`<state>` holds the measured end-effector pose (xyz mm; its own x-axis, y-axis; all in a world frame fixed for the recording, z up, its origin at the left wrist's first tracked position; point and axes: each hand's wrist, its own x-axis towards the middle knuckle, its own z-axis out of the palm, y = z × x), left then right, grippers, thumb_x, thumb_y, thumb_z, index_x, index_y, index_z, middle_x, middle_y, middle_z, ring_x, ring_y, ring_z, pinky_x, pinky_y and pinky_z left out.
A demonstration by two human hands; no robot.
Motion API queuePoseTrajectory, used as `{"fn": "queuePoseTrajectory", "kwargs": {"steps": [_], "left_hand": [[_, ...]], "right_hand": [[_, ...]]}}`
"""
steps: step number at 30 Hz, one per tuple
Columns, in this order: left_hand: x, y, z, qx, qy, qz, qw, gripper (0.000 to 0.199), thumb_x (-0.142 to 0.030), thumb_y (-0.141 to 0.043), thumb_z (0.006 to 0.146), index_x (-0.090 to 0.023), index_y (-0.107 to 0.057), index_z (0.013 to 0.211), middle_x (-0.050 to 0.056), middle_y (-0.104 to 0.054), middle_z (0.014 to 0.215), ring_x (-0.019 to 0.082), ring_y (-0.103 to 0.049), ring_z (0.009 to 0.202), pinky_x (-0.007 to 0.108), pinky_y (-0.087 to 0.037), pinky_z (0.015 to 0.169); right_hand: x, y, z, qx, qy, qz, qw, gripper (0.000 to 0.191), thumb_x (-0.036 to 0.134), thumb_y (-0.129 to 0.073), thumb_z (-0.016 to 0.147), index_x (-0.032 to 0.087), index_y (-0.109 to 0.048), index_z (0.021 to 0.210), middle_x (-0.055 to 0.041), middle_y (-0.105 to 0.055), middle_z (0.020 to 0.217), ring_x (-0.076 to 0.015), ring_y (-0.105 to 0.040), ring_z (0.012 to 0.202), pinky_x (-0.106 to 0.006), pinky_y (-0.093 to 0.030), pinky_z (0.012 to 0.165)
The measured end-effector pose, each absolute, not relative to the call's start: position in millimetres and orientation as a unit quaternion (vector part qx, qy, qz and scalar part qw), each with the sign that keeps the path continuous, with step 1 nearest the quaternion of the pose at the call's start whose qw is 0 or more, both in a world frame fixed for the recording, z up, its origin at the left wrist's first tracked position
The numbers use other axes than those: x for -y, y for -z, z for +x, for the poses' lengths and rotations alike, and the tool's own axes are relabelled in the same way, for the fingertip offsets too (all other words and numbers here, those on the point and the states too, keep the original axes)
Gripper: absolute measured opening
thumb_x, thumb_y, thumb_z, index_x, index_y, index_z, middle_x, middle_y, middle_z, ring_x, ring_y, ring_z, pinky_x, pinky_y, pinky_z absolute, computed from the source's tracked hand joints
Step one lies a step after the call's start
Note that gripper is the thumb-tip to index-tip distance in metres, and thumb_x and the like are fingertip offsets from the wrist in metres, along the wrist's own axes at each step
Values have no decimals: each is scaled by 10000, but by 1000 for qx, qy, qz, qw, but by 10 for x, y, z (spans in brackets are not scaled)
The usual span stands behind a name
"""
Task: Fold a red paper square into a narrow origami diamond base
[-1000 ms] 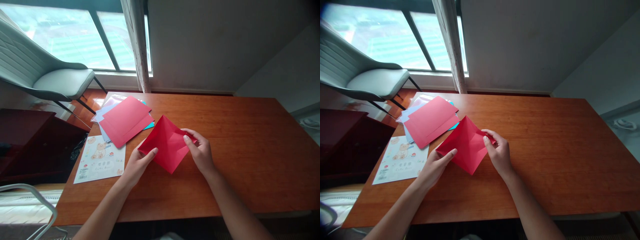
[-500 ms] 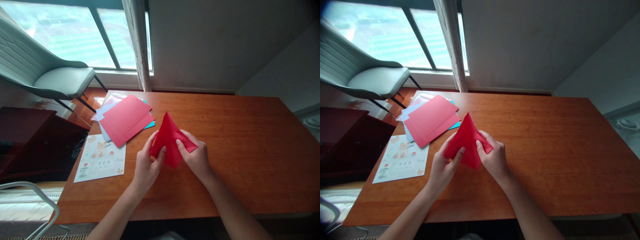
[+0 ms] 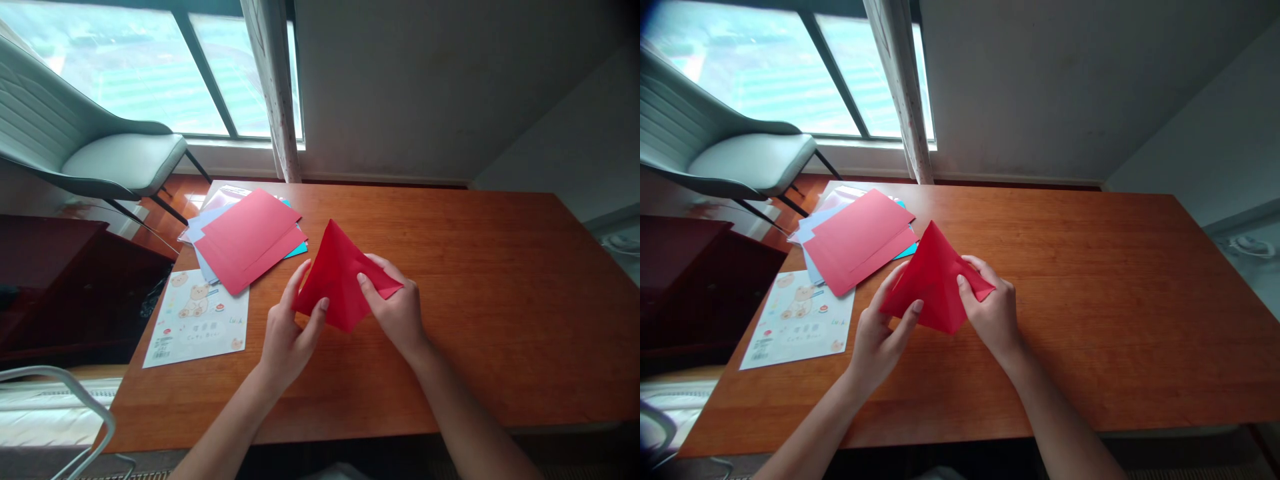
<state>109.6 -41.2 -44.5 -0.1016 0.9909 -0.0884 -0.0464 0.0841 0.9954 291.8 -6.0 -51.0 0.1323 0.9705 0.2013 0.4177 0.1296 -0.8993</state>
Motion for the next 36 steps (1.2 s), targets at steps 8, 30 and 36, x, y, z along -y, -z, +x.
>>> {"fn": "queuePoseTrajectory", "kwargs": {"steps": [8,30,36], "left_hand": [[284,478,1025,-524,-526,364,562,317,-366,-767,825,-171,-742,1073,74,-768,1035,255,-697,998,331,-563,863],[286,461,967,-564,-579,432,399,436,-302,-744,845,-260,-648,1269,23,-706,1052,105,-597,680,209,-510,610],[272,407,972,-571,-586,401,412,412,-303,-766,827,-251,-646,1218,26,-703,1113,65,-554,598,176,-489,540]], "right_hand": [[8,533,2970,498,-466,-547,485,204,379,-708,861,259,-729,1025,-41,-773,1019,-240,-732,945,-359,-584,837],[7,515,3125,509,-422,-539,522,284,385,-716,846,317,-731,1122,23,-693,705,-144,-584,506,-292,-516,462],[12,484,3123,509,-394,-555,527,385,369,-686,863,332,-660,1245,43,-628,670,-130,-542,530,-261,-475,478]]}}
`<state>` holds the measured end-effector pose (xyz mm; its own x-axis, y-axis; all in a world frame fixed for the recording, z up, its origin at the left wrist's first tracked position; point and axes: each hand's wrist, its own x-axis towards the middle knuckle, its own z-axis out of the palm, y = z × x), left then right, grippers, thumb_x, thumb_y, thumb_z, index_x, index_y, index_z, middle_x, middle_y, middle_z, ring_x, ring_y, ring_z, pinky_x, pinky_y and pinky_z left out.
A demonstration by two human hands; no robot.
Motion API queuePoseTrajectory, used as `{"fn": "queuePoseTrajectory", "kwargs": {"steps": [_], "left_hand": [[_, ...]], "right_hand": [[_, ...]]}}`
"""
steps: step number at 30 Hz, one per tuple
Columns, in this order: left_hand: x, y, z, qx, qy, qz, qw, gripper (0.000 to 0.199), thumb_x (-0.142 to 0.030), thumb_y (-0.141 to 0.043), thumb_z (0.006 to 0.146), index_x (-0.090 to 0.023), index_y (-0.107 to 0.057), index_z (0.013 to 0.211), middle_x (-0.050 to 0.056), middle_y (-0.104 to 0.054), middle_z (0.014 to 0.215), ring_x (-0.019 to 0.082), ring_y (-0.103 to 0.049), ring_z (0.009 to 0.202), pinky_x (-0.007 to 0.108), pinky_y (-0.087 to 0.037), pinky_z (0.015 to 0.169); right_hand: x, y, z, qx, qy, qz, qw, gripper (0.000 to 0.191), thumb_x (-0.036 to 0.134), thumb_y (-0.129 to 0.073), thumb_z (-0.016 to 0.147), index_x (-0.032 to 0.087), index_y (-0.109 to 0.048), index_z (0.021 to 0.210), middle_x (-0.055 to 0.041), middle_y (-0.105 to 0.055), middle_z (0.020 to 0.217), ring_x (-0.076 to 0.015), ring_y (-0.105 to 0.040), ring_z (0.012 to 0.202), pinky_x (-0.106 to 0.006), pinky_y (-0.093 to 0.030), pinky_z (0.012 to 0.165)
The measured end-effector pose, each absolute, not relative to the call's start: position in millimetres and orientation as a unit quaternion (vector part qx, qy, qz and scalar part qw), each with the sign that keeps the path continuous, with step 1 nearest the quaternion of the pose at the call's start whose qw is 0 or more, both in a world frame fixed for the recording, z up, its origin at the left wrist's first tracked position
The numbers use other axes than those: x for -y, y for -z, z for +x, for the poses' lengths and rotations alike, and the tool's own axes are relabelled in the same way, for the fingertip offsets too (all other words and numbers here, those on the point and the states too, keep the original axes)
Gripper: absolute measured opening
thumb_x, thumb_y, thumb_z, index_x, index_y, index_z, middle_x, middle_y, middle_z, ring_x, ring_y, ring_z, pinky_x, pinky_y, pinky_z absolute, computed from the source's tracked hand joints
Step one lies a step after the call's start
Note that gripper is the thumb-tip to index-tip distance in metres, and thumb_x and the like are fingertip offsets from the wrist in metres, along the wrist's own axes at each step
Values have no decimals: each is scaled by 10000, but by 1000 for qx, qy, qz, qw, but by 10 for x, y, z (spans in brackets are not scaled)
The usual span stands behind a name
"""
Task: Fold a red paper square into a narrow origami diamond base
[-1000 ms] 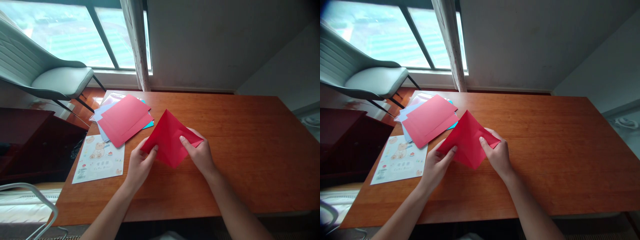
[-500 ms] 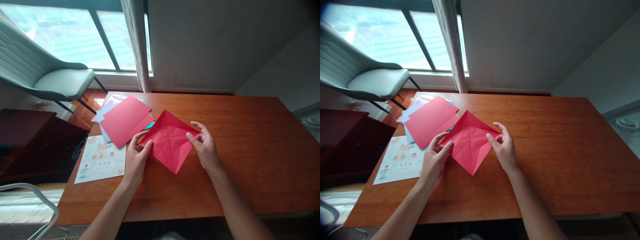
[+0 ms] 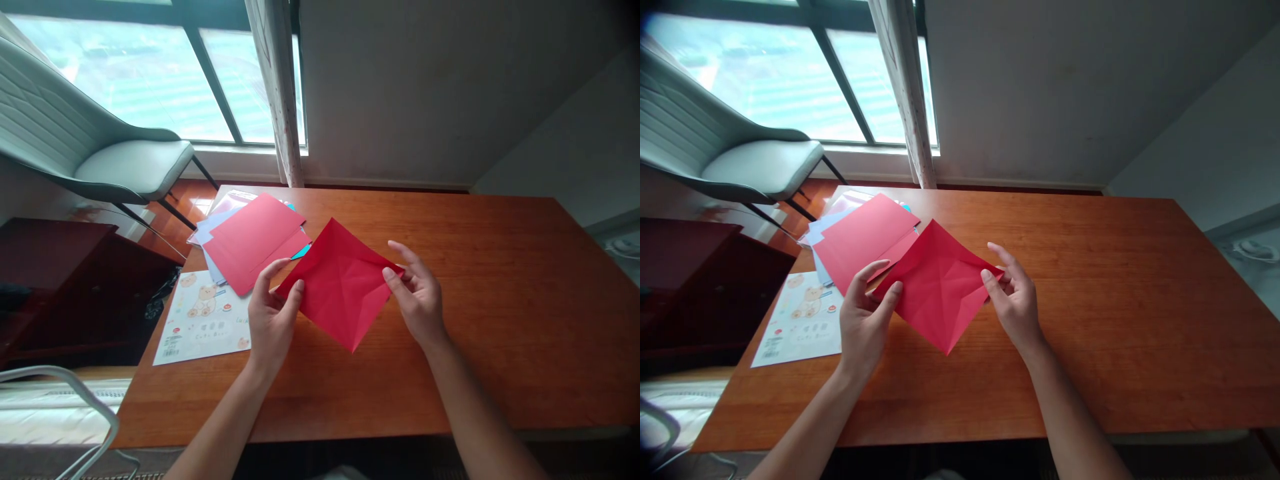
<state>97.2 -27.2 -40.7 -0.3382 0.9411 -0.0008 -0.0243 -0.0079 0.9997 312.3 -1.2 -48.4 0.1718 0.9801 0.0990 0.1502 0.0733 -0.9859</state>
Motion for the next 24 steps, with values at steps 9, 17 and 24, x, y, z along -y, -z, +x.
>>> {"fn": "queuePoseTrajectory", "kwargs": {"steps": [9,17,24], "left_hand": [[266,459,930,-564,-593,373,437,228,-333,-719,868,-246,-647,1066,-66,-551,638,64,-442,515,154,-365,481],[261,470,947,-562,-605,410,387,145,-303,-694,876,-216,-638,978,-42,-576,718,60,-463,545,150,-388,490],[294,505,935,-568,-595,453,343,317,-262,-676,899,-242,-556,1192,-71,-567,637,78,-498,532,155,-401,498]], "right_hand": [[-11,511,3202,597,-398,-470,515,186,207,-586,893,268,-727,787,-4,-666,818,-157,-607,733,-269,-485,606],[-22,489,3209,626,-393,-472,480,226,183,-582,908,270,-782,963,-9,-665,870,-146,-602,775,-251,-477,620],[-39,472,3199,599,-421,-492,471,148,233,-656,899,260,-768,991,-13,-703,929,-151,-645,858,-251,-520,707]]}}
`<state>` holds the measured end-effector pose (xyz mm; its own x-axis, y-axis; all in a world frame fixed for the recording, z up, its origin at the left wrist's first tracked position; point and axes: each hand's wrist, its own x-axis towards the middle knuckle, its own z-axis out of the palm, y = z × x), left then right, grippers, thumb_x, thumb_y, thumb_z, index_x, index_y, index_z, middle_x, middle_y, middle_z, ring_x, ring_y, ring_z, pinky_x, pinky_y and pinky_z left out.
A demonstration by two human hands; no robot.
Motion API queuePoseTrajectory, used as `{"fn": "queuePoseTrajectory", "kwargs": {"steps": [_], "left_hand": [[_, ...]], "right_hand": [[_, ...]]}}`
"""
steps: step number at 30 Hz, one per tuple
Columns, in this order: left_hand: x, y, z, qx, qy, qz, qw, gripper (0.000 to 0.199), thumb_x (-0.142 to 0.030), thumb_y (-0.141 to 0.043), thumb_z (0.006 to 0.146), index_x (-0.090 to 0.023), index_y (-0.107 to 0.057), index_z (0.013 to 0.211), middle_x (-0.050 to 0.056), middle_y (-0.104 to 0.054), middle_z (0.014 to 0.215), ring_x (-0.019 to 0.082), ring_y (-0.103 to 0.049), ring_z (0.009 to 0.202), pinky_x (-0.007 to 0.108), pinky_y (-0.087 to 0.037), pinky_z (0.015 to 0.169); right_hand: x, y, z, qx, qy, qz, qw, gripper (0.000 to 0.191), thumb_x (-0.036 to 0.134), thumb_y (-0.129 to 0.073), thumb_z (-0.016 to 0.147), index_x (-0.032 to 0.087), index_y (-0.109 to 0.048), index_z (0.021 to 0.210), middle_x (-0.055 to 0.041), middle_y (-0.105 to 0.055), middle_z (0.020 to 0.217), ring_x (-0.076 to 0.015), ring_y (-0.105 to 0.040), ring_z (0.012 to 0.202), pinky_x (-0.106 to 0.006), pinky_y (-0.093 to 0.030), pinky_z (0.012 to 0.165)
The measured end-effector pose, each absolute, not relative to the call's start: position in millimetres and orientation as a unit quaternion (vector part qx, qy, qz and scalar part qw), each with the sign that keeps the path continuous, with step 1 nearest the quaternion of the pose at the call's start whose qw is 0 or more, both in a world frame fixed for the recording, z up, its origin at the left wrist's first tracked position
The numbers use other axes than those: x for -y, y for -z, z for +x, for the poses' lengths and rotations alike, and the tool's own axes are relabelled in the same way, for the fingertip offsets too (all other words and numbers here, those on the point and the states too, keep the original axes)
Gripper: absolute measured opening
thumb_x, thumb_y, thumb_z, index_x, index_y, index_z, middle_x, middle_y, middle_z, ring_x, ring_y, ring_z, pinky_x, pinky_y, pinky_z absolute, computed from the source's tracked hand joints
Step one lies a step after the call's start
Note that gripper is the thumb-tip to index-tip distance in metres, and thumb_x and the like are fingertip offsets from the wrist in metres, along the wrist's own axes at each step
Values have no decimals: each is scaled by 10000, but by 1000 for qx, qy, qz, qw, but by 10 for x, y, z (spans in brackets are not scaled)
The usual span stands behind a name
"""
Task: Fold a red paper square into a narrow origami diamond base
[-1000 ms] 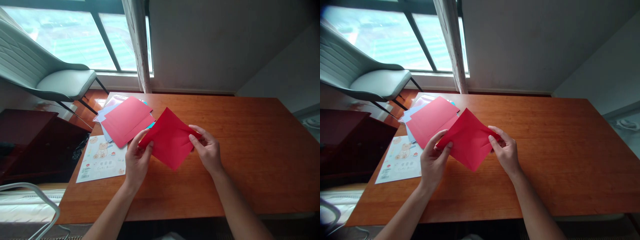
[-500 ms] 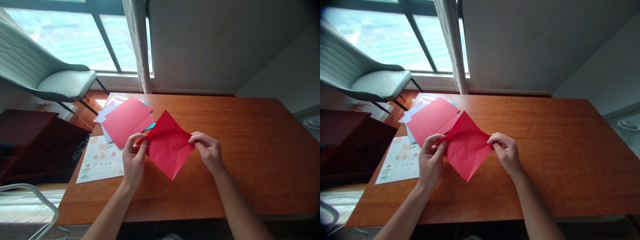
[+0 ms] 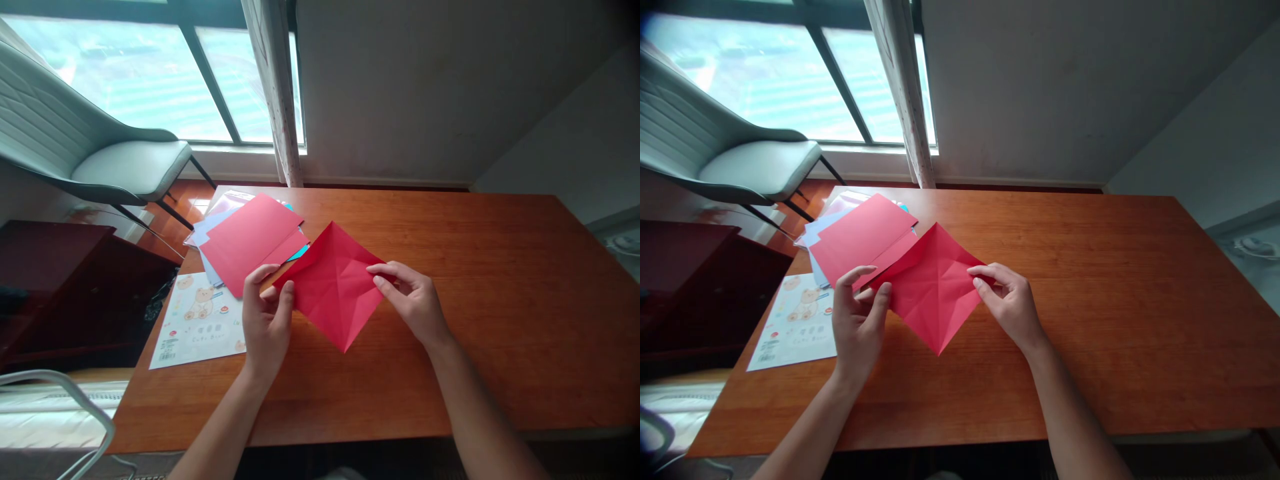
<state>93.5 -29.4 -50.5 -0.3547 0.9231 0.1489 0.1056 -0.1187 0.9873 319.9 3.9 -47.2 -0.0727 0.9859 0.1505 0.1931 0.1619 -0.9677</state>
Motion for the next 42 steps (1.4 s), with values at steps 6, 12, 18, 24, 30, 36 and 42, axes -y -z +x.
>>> {"fn": "queuePoseTrajectory", "kwargs": {"steps": [6,12,18,24,30,36,42], "left_hand": [[311,520,903,-567,-509,557,331,107,-252,-647,907,-200,-729,951,14,-712,859,75,-511,574,182,-414,517],[264,487,888,-596,-490,485,412,237,-340,-785,808,-235,-780,1020,-13,-716,812,35,-363,482,158,-332,426],[246,541,884,-554,-535,396,500,264,-305,-847,749,-232,-792,997,27,-766,1007,115,-660,842,156,-544,718],[258,515,916,-544,-567,402,470,279,-249,-856,732,-220,-790,1002,30,-779,953,136,-701,862,186,-585,757],[259,486,926,-556,-582,405,434,347,-245,-856,726,-206,-772,1060,45,-777,982,150,-710,862,213,-601,756],[267,482,934,-564,-570,422,423,319,-262,-830,761,-201,-764,1067,55,-777,1025,183,-719,959,260,-602,853],[263,470,985,-565,-546,452,421,306,-264,-790,801,-195,-744,1096,60,-771,1067,197,-726,964,287,-612,853]], "right_hand": [[-45,483,3205,609,-402,-496,471,128,258,-660,903,255,-774,958,-11,-698,891,-152,-648,826,-254,-520,673],[-32,510,3231,627,-401,-499,444,192,267,-696,877,269,-764,1057,-29,-745,1039,-184,-691,940,-280,-577,750],[-26,497,3228,582,-436,-498,472,208,266,-769,821,276,-782,1029,-16,-775,1021,-179,-721,930,-293,-604,831],[-27,480,3228,548,-471,-505,472,228,280,-798,794,275,-790,1022,-21,-788,1014,-190,-738,918,-302,-618,824],[-13,473,3233,542,-487,-503,464,258,298,-806,786,271,-784,1041,-29,-787,1027,-200,-741,904,-314,-628,806],[-37,472,3286,630,-371,-507,456,193,301,-724,865,275,-763,1052,-53,-728,1106,-230,-692,1038,-403,-594,915],[113,213,3141,792,-51,-423,437,385,126,-676,867,337,-700,1188,-57,-693,1237,-289,-634,1185,-502,-537,1012]]}}
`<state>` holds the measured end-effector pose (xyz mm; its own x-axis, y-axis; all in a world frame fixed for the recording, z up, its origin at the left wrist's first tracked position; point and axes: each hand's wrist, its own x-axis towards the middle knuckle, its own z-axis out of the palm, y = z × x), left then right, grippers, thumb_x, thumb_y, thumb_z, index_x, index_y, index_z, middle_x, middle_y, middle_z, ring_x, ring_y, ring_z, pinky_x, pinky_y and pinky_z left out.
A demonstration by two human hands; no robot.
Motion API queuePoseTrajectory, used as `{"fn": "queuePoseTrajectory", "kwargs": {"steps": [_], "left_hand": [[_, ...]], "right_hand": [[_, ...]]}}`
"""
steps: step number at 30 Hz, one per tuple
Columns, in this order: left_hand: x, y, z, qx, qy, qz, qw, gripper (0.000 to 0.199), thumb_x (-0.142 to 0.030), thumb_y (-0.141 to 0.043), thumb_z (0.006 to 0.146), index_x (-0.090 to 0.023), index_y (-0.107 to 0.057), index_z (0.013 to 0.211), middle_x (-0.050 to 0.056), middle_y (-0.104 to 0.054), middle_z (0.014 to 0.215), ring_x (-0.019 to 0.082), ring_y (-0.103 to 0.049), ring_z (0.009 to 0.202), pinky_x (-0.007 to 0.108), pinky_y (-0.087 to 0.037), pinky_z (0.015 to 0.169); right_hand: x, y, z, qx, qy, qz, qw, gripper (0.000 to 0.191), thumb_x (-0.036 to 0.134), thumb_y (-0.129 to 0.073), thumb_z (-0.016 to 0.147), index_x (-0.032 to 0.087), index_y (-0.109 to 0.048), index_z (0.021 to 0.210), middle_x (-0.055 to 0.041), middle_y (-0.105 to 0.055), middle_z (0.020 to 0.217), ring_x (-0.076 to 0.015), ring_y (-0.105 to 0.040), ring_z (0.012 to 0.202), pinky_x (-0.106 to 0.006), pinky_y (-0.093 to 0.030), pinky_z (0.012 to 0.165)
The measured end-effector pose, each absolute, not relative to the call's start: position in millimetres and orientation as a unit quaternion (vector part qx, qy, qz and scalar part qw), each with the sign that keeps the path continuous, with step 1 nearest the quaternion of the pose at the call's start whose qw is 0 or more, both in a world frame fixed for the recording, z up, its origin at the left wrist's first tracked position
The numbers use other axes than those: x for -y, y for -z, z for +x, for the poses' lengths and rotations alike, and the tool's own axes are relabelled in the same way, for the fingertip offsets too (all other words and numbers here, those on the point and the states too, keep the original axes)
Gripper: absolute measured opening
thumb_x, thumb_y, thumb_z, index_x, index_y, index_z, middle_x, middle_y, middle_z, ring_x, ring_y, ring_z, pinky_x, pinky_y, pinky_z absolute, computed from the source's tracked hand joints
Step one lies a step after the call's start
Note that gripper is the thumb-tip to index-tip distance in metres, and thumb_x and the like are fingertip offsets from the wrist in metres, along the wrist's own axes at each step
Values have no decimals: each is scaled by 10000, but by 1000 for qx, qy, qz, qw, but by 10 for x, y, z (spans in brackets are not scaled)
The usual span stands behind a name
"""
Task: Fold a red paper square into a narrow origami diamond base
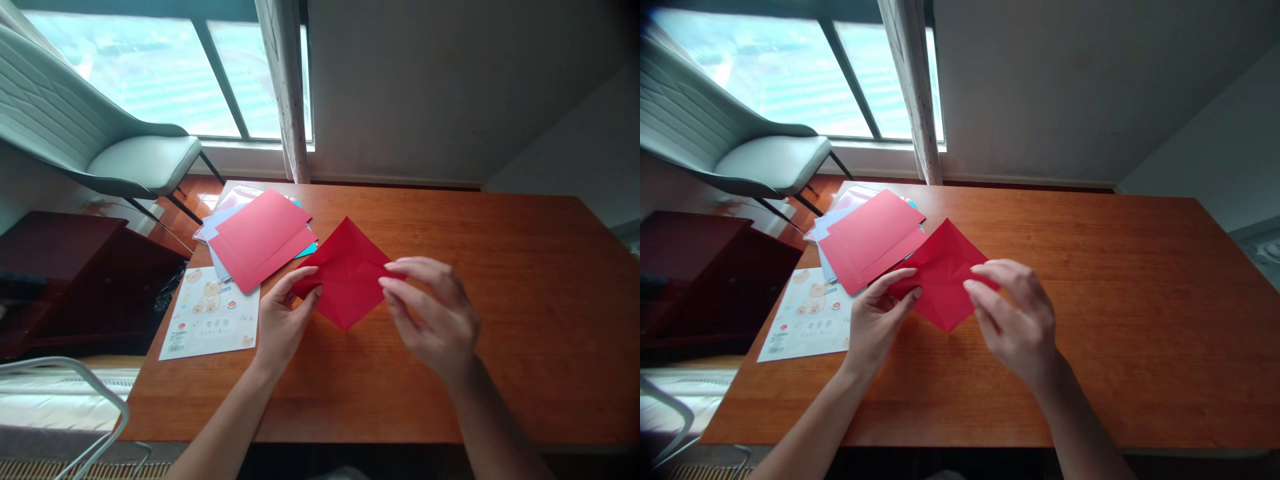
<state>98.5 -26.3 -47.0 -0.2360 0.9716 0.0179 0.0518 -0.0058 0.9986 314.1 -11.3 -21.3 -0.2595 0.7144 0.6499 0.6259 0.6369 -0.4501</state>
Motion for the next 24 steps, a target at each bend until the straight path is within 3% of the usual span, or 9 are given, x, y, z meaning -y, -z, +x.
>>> {"fn": "queuePoseTrajectory", "kwargs": {"steps": [4,7,11,18,24], "left_hand": [[266,428,1037,-540,-548,478,424,282,-230,-784,803,-194,-747,1080,56,-774,1044,177,-726,917,278,-605,856],[269,396,1052,-527,-552,474,440,289,-216,-785,803,-198,-744,1089,57,-776,1046,177,-727,924,272,-601,859],[270,402,1045,-525,-557,466,443,323,-238,-791,801,-205,-733,1117,69,-759,1128,203,-720,1001,281,-599,869],[268,484,1007,-526,-566,460,438,486,-277,-791,805,-234,-642,1265,83,-732,1179,216,-705,1057,296,-595,878],[274,474,1029,-533,-559,453,446,468,-307,-797,799,-239,-643,1236,75,-741,1126,212,-714,1020,285,-601,837]], "right_hand": [[84,179,2927,872,-13,-386,302,468,261,-642,929,184,-573,1385,-138,-593,1434,-315,-533,1349,-513,-453,1126],[2,242,2883,885,5,-389,255,461,289,-621,949,111,-571,1371,-164,-618,1401,-308,-561,1322,-515,-415,1154],[-23,280,2902,886,7,-381,265,332,244,-586,967,100,-645,1261,-144,-710,1261,-275,-653,1188,-466,-463,1101],[2,280,2885,865,-55,-398,302,180,196,-563,981,192,-716,1075,-77,-772,1088,-218,-712,1025,-370,-543,939],[12,331,2853,860,-62,-411,296,288,281,-616,961,164,-664,1220,-115,-725,1229,-261,-672,1145,-401,-531,982]]}}
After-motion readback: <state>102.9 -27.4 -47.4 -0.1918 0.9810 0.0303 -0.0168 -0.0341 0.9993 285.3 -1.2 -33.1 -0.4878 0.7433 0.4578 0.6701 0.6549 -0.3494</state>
